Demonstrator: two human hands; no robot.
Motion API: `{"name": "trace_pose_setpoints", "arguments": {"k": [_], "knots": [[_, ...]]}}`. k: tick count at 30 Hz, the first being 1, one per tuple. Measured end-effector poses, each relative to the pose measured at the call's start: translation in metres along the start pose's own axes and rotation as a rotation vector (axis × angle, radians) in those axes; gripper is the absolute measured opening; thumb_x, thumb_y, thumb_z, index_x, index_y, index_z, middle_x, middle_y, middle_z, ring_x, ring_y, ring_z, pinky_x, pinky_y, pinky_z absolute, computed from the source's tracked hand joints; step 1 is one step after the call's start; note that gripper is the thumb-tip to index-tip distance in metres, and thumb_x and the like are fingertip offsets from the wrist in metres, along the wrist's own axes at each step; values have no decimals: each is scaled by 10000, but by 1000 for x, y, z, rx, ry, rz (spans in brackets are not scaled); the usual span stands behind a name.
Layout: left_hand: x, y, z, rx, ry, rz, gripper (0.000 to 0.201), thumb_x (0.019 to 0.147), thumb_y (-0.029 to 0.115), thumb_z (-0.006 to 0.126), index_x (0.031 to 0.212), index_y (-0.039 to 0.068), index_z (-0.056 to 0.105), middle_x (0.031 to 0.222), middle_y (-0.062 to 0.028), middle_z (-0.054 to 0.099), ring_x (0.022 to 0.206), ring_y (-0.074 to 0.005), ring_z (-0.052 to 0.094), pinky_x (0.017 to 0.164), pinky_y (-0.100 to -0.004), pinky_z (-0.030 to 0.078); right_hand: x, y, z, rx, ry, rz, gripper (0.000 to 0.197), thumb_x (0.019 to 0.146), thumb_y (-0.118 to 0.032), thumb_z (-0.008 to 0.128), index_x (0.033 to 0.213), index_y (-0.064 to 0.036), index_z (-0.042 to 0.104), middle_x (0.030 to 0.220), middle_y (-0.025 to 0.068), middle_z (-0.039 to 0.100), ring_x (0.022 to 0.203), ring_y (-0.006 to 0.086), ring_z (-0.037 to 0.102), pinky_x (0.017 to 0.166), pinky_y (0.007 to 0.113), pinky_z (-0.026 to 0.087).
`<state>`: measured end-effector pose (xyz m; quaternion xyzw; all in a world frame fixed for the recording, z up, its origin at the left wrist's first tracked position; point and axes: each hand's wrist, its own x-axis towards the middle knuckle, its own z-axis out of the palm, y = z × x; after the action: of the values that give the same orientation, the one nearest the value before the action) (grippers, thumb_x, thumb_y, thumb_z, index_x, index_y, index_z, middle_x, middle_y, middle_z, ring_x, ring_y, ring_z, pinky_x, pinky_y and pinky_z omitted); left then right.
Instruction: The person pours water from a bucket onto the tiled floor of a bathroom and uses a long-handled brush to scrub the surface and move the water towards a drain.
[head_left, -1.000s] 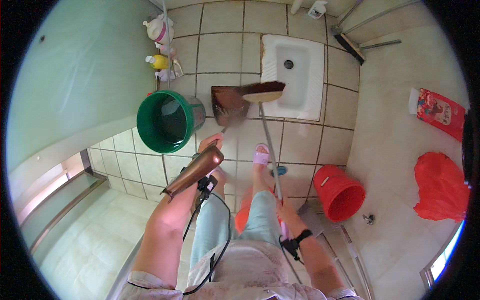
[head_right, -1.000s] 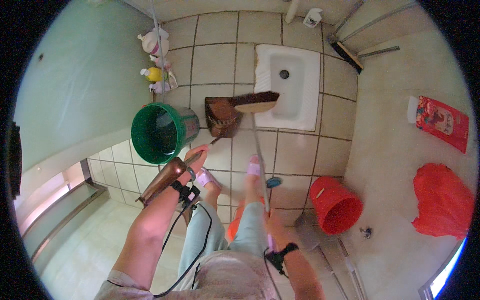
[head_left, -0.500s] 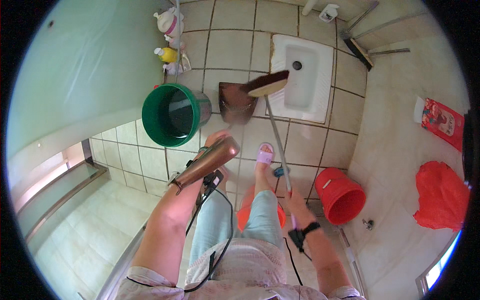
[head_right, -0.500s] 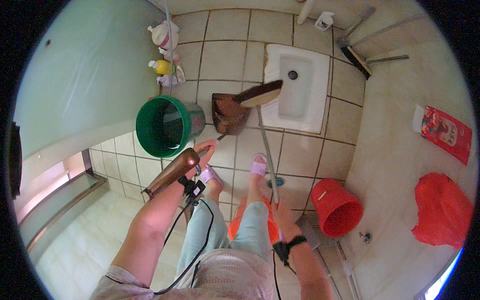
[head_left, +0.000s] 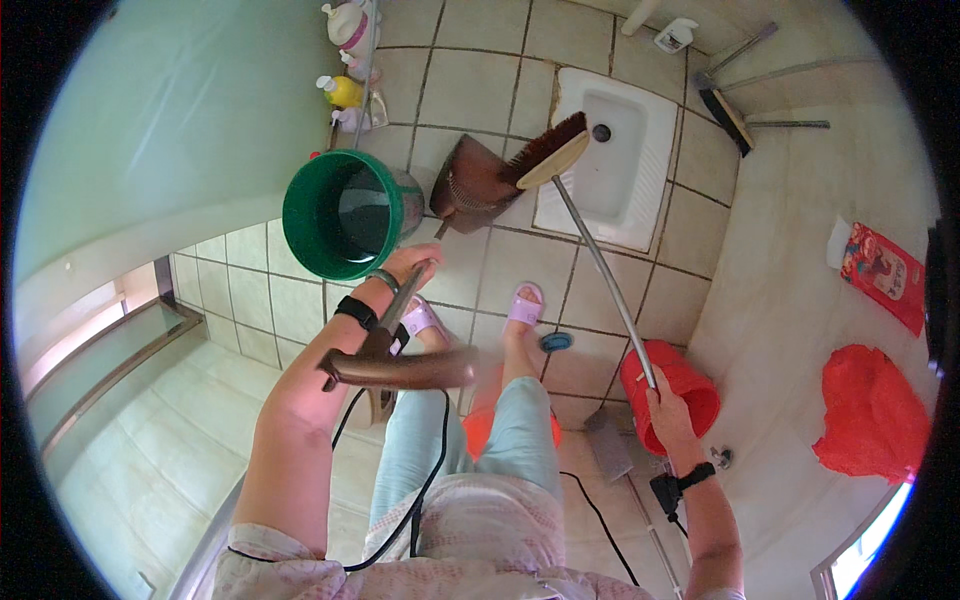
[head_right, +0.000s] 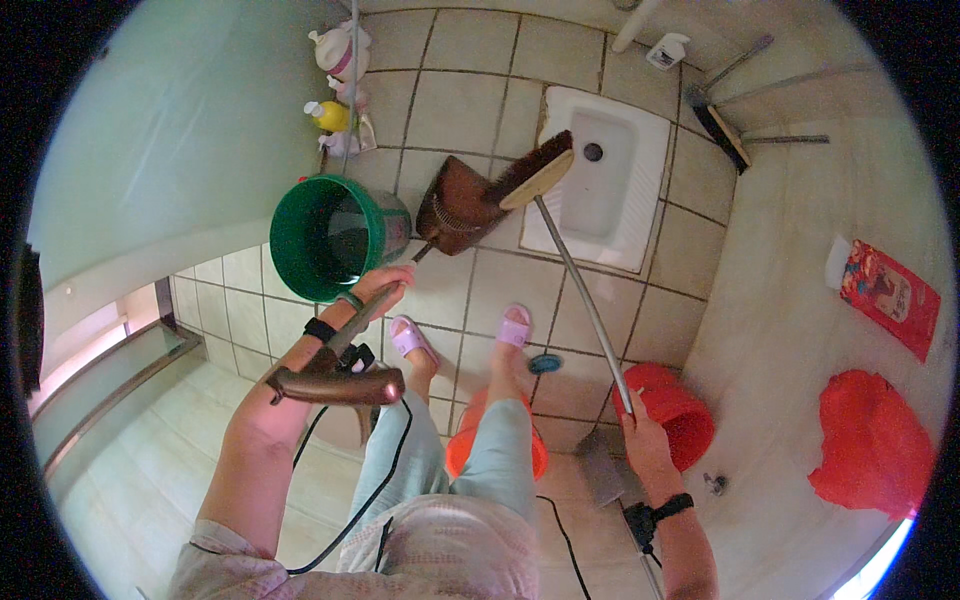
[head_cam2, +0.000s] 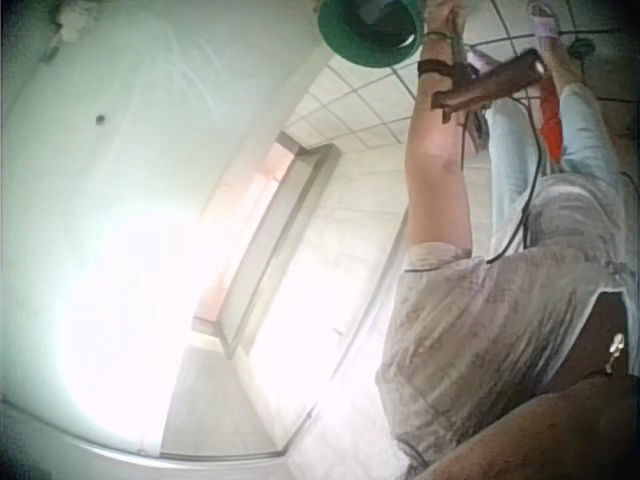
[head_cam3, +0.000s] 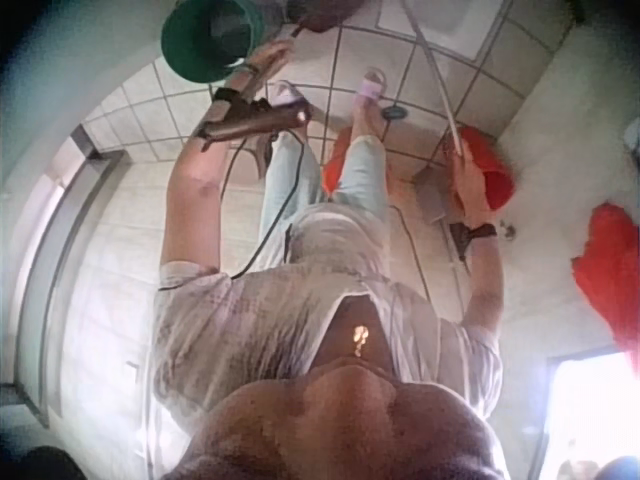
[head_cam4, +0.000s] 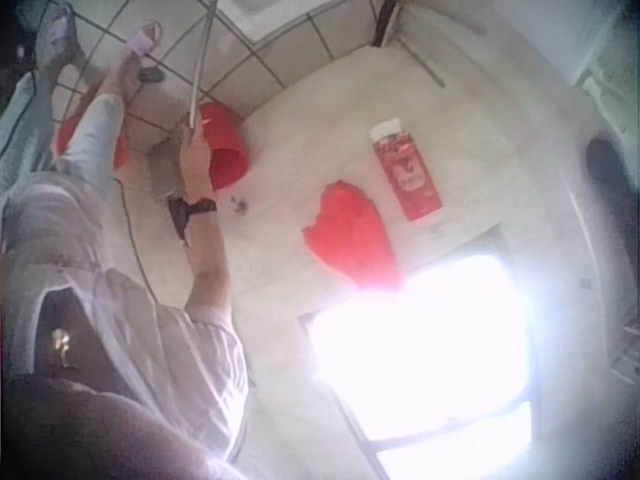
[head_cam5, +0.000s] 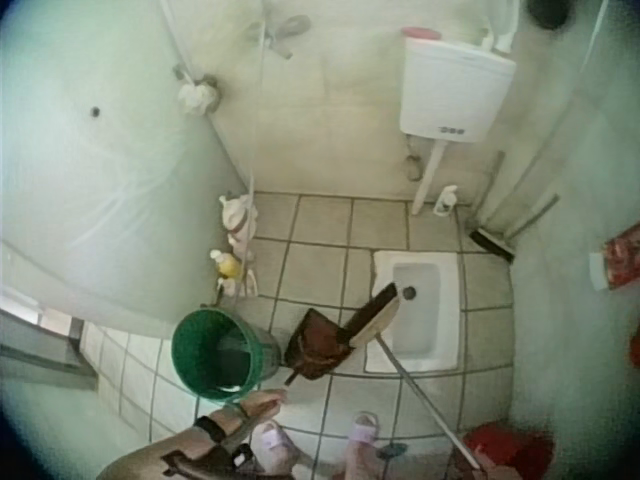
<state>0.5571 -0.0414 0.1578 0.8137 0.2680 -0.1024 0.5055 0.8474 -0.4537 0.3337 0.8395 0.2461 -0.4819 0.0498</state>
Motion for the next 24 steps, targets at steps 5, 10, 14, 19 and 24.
{"name": "trace_pose_setpoints", "arguments": {"k": [5, 10, 14, 19, 24], "knots": [[6, -35, 9, -26, 15, 169, 196, 739, -3, 550, 899, 103, 588, 996, -139, 613, 1044, -284, 585, 804, -315, 485, 11, 1, 0, -131, 41, -141, 454, 922, -233, 458, 1351, -143, 340, 818, 227, 614, 757, 385, 615, 651, 467, 489], [46, -23, -14, -244, -123, -77, 142, 774, 4, 505, 888, 69, 559, 742, -109, 526, 652, -244, 524, 624, -325, 450, 42, -14, 13, -260, -31, -92, 455, 908, -210, 457, 1344, -148, 341, 786, 205, 618, 749, 375, 618, 645, 470, 482], [61, -7, -26, -63, -129, 145, 126, 792, 56, 531, 913, 60, 566, 822, -109, 584, 723, -245, 575, 665, -318, 469, 85, -35, 53, -111, -34, -88, 455, 915, -209, 420, 1358, -175, 324, 787, 253, 605, 761, 414, 604, 673, 504, 464], [41, -24, -18, -127, 17, 127, 70, 839, 103, 496, 849, 110, 566, 563, 21, 450, 501, -110, 472, 463, -263, 365, 86, -54, 73, -26, 37, -116, 463, 914, -224, 442, 1357, -148, 334, 796, 251, 603, 753, 410, 602, 663, 500, 467], [45, -18, -28, -267, -78, 45, 66, 842, 102, 493, 834, 111, 558, 556, 25, 437, 482, -82, 438, 443, -247, 336, 27, -9, 67, -126, -73, -48, 479, 922, -231, 430, 1378, -147, 309, 774, 235, 606, 743, 392, 613, 672, 490, 478]]}}
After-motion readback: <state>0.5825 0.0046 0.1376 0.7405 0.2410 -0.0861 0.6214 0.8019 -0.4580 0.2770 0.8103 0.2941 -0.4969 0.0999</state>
